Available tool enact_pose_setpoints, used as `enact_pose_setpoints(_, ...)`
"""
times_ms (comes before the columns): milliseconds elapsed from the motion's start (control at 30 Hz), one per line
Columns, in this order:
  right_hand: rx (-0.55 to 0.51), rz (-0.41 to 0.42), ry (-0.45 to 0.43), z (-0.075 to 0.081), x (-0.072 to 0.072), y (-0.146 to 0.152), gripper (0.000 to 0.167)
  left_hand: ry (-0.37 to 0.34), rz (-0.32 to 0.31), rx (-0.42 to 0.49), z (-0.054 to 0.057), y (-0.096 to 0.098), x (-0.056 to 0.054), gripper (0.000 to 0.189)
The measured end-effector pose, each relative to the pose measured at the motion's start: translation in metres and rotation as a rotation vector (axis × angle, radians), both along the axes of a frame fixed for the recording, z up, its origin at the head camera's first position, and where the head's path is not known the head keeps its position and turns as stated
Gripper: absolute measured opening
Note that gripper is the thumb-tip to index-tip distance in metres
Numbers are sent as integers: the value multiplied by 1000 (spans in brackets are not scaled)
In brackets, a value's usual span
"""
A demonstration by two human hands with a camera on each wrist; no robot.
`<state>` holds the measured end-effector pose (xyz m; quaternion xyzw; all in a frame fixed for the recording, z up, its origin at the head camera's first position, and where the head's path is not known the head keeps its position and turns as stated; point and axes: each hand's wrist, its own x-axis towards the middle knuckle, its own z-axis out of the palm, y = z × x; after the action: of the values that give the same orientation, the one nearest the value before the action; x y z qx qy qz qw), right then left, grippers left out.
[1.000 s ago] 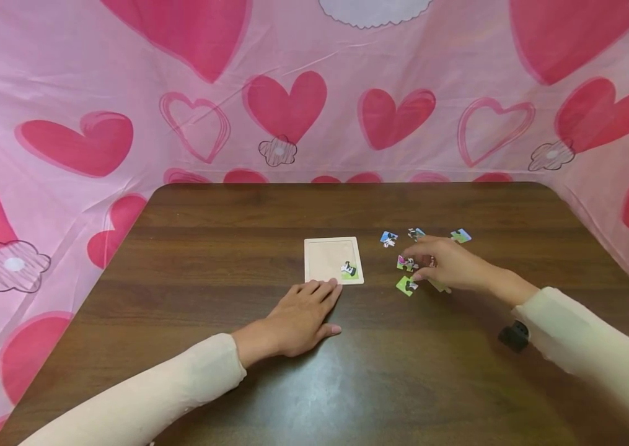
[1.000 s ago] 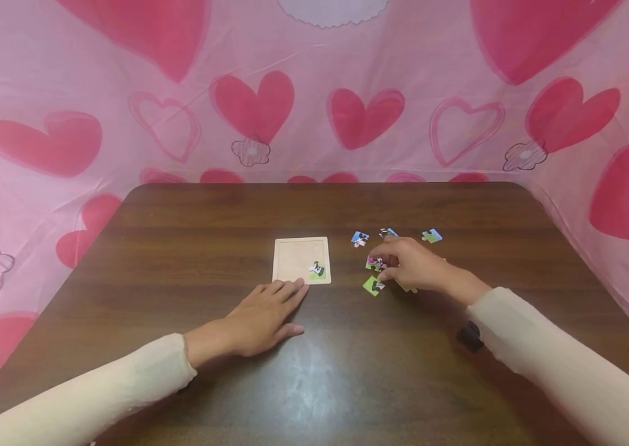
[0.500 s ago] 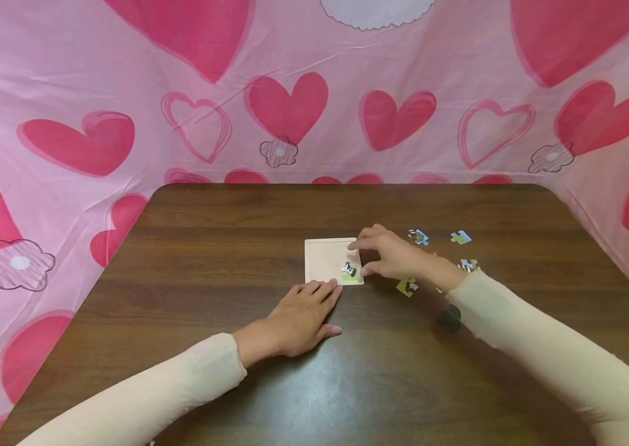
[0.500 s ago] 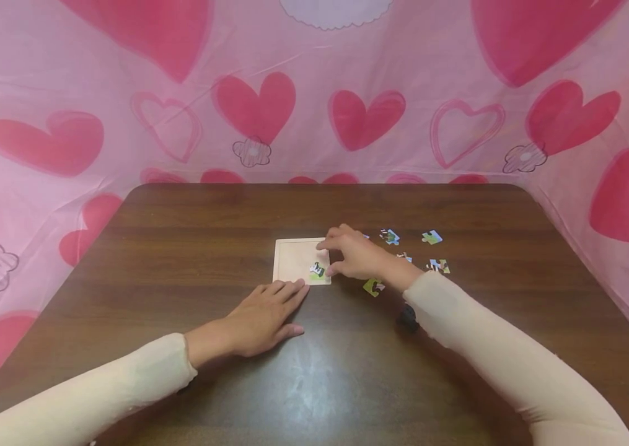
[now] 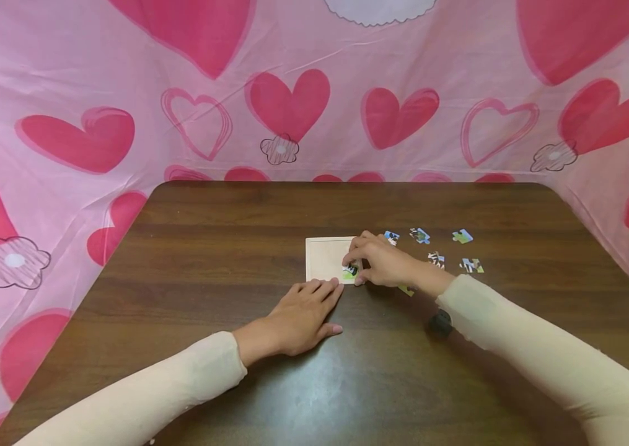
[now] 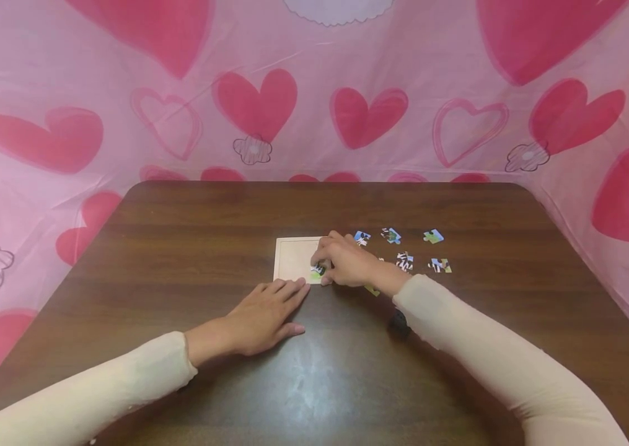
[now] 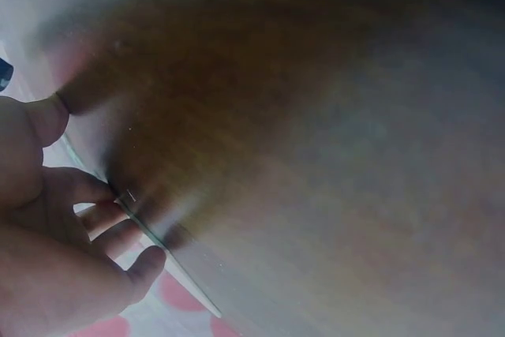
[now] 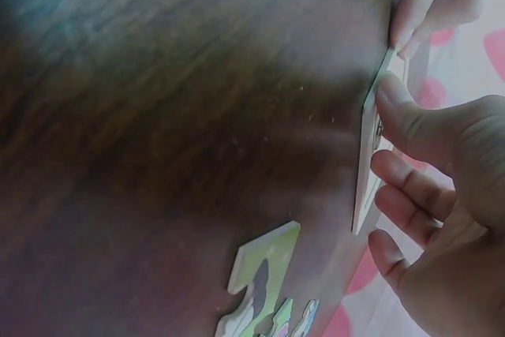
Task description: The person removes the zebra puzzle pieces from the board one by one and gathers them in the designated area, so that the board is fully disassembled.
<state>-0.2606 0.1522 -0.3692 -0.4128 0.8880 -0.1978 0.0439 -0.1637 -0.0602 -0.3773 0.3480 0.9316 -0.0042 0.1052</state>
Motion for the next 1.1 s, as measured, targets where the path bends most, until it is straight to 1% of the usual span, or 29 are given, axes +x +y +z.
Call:
enact_pose_setpoints(200, 11, -40, -58, -2, 0, -3, 27, 5, 2, -2, 0, 1, 0, 72)
enact_pose_setpoints(300, 15, -63, -84, -2, 1, -5, 30, 9, 2, -1, 0, 1, 0, 71)
enact_pose_setpoints(400, 4, -71, -89, -3, 1, -7, 34, 5, 3, -2, 0, 1, 1, 71)
enact_pose_setpoints(467, -6, -63, -78, -3, 3, -7, 35, 0, 3, -2, 1, 1, 1, 71)
enact_pose_setpoints(633, -18, -43, -52, -4, 8, -5, 31, -2, 5, -4, 1, 1, 1, 71)
enact_pose_setpoints(867, -32, -47, -26, -3, 10, -5, 25, 7, 2, -7, 0, 1, 1, 71)
enact_pose_setpoints(967, -24, -56, -8, -2, 10, -5, 20, 17, -4, -2, 0, 1, 1, 71)
enact_pose_setpoints(1100, 13, -60, 17, 0, 9, -5, 22, 26, -9, 0, 0, 1, 1, 71)
